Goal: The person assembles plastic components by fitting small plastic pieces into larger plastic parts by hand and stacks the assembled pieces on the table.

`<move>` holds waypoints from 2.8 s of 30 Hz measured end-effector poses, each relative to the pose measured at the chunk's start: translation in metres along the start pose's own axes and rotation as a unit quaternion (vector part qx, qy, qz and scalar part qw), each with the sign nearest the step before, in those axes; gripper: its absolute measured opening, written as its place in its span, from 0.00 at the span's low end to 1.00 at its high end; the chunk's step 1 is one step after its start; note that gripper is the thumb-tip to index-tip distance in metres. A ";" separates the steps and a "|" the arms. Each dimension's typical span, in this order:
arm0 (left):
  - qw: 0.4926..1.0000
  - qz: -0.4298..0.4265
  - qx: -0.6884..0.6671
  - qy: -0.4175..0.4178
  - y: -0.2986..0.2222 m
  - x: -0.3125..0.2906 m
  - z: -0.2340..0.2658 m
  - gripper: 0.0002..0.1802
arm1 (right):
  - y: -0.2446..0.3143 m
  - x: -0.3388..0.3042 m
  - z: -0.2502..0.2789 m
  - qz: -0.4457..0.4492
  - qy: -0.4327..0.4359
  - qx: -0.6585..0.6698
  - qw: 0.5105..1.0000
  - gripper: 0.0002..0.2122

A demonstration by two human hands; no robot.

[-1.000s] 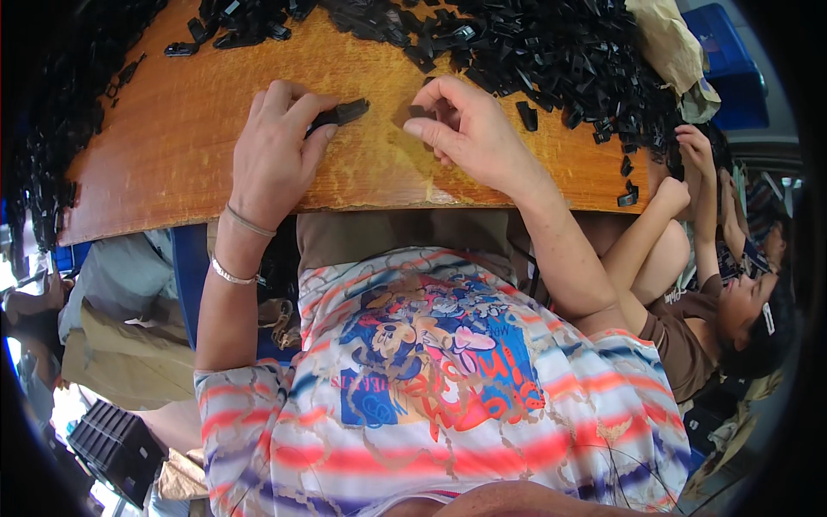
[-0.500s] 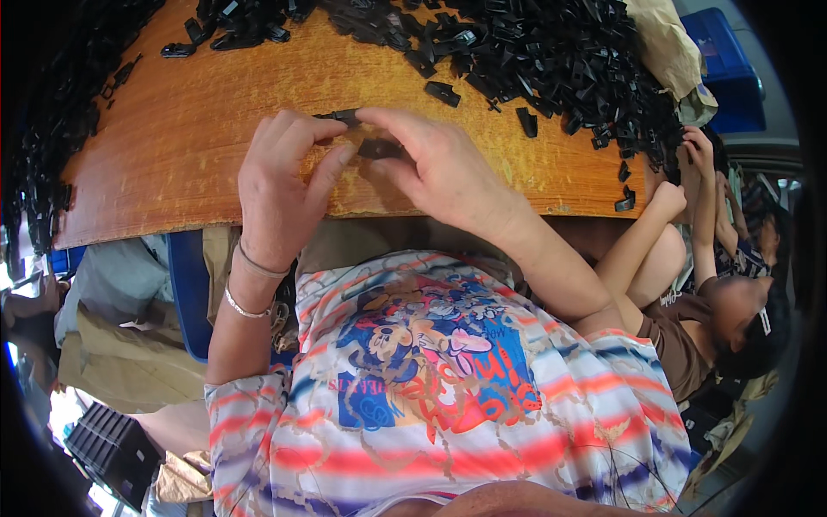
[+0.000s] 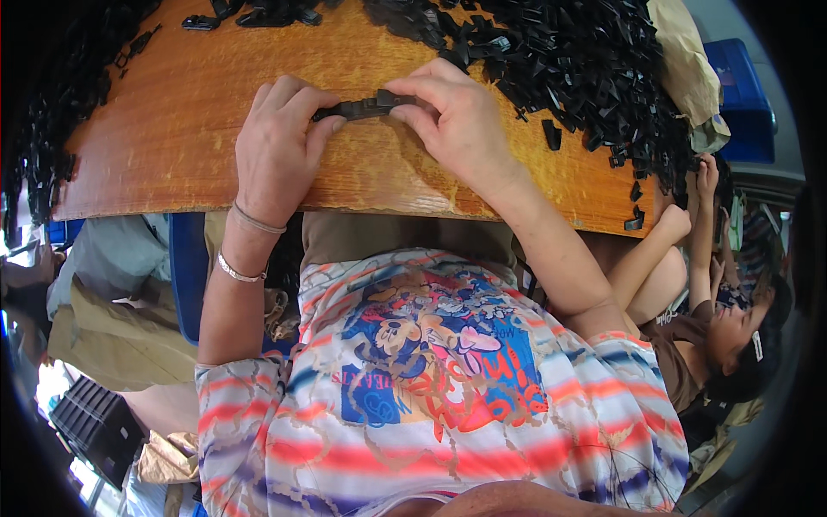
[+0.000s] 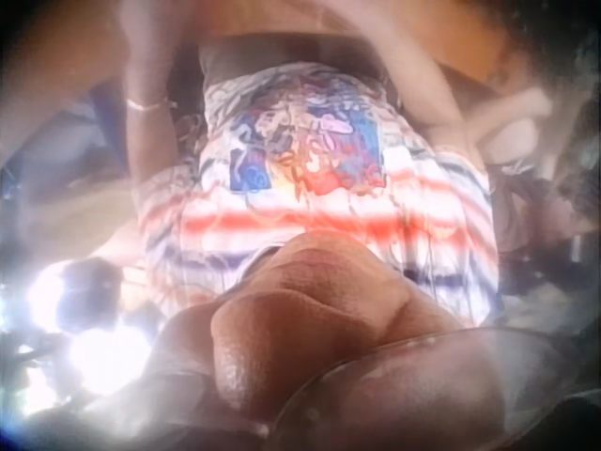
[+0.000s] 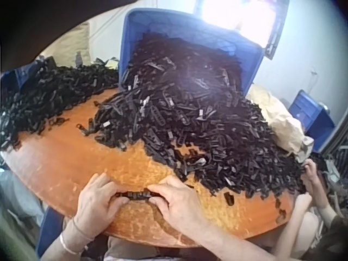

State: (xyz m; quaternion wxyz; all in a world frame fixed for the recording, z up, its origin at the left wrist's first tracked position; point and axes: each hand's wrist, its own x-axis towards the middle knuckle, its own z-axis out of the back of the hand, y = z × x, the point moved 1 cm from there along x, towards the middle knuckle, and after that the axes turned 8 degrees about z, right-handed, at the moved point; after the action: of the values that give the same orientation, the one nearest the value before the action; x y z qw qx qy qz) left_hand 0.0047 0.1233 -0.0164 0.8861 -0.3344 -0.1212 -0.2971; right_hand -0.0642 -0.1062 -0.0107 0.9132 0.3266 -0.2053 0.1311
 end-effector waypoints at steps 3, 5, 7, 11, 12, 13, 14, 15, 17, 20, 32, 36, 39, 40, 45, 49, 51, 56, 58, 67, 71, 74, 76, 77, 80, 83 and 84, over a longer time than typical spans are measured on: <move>1.000 0.001 -0.004 0.003 -0.001 0.000 0.001 0.10 | -0.004 0.002 0.000 0.004 0.020 0.005 1.000 0.11; 1.000 -0.003 -0.011 0.009 -0.004 -0.001 -0.001 0.09 | -0.010 0.009 0.002 0.055 0.021 -0.005 0.998 0.10; 0.999 -0.038 -0.034 0.000 -0.005 0.003 -0.002 0.09 | -0.009 0.015 -0.002 0.105 0.018 -0.018 0.994 0.10; 1.000 -0.003 -0.012 -0.018 -0.006 0.002 -0.001 0.08 | -0.003 0.028 -0.015 0.109 0.085 -0.062 0.988 0.11; 1.000 0.000 -0.006 -0.004 -0.009 0.004 0.002 0.08 | -0.004 0.024 -0.014 0.104 0.072 -0.041 0.991 0.11; 1.000 0.008 0.002 0.011 -0.010 0.000 0.005 0.08 | -0.001 0.020 -0.014 0.099 0.061 -0.017 0.993 0.11; 1.000 0.004 0.003 0.011 -0.012 -0.006 0.013 0.08 | 0.003 0.014 -0.010 0.091 0.083 -0.011 0.992 0.11; 0.999 0.013 0.016 0.050 -0.014 -0.013 0.026 0.07 | 0.006 0.009 -0.005 0.089 0.079 -0.012 0.993 0.11; 0.992 0.036 0.048 0.111 -0.004 -0.035 0.062 0.08 | 0.014 -0.005 0.007 0.089 0.093 -0.008 0.992 0.13; 0.983 0.125 -0.002 0.131 0.013 -0.059 0.113 0.09 | 0.009 -0.022 0.043 0.007 0.023 -0.052 0.998 0.13; 0.994 -0.086 0.046 0.045 -0.017 0.086 -0.015 0.17 | 0.000 -0.021 0.056 -0.094 0.020 -0.105 0.990 0.11; 0.975 -0.193 0.104 0.029 -0.016 0.118 -0.045 0.17 | 0.006 -0.031 0.057 -0.079 -0.028 -0.005 0.996 0.14; 0.969 -0.218 0.113 0.007 -0.021 0.124 -0.051 0.18 | 0.004 -0.038 0.057 -0.081 -0.039 0.038 0.995 0.12; 0.969 -0.218 0.113 0.010 -0.022 0.124 -0.051 0.18 | 0.001 -0.040 0.056 -0.085 -0.027 0.051 0.995 0.11; 0.972 -0.210 0.081 0.062 -0.014 0.115 -0.039 0.22 | 0.000 -0.045 0.054 -0.085 -0.009 0.061 0.994 0.11; 0.989 -0.136 -0.022 0.058 -0.034 0.089 -0.011 0.26 | 0.002 -0.047 0.054 -0.059 0.021 -0.036 0.997 0.11; 0.963 0.048 -0.252 0.087 -0.036 0.069 0.001 0.25 | 0.007 -0.046 0.054 -0.068 0.038 -0.060 0.995 0.11; 0.927 0.157 -0.319 0.119 -0.023 0.013 0.008 0.11 | 0.017 -0.033 0.060 -0.086 0.128 -0.145 0.977 0.12; 0.977 0.081 -0.186 0.072 -0.013 0.005 0.008 0.11 | 0.018 -0.028 0.053 -0.082 0.110 -0.121 0.983 0.12; 0.999 -0.022 -0.028 0.017 -0.007 -0.005 0.008 0.13 | 0.014 -0.010 0.011 -0.013 0.037 0.005 0.999 0.14; 0.999 -0.019 -0.025 0.019 -0.006 -0.006 0.007 0.12 | 0.011 -0.007 0.010 -0.034 0.054 0.049 0.997 0.14; 0.999 -0.019 -0.024 0.024 -0.007 -0.005 0.005 0.12 | 0.010 -0.007 0.012 -0.027 0.065 0.018 0.997 0.14; 0.999 -0.016 -0.027 0.028 -0.006 -0.003 0.003 0.12 | 0.009 -0.008 0.013 -0.024 0.067 0.002 0.997 0.13; 0.999 -0.021 -0.029 0.029 -0.006 -0.003 0.002 0.12 | 0.010 -0.008 0.014 -0.017 0.063 -0.008 0.998 0.12; 0.998 -0.031 -0.035 0.029 -0.006 -0.001 0.000 0.12 | 0.008 -0.005 0.012 0.022 0.061 -0.008 0.998 0.12; 0.998 -0.041 -0.043 0.017 -0.004 0.002 -0.006 0.11 | 0.008 0.010 0.003 0.071 0.085 -0.036 0.993 0.12; 0.998 -0.043 -0.044 0.007 -0.004 0.002 -0.007 0.11 | 0.011 0.014 0.000 0.088 0.107 -0.072 0.988 0.11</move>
State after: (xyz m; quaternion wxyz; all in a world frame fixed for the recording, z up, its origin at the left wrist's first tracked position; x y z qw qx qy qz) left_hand 0.0041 0.1157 -0.0186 0.8576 -0.3656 -0.1165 -0.3426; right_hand -0.0557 -0.0967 0.0018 0.9359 0.2248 -0.1436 0.2301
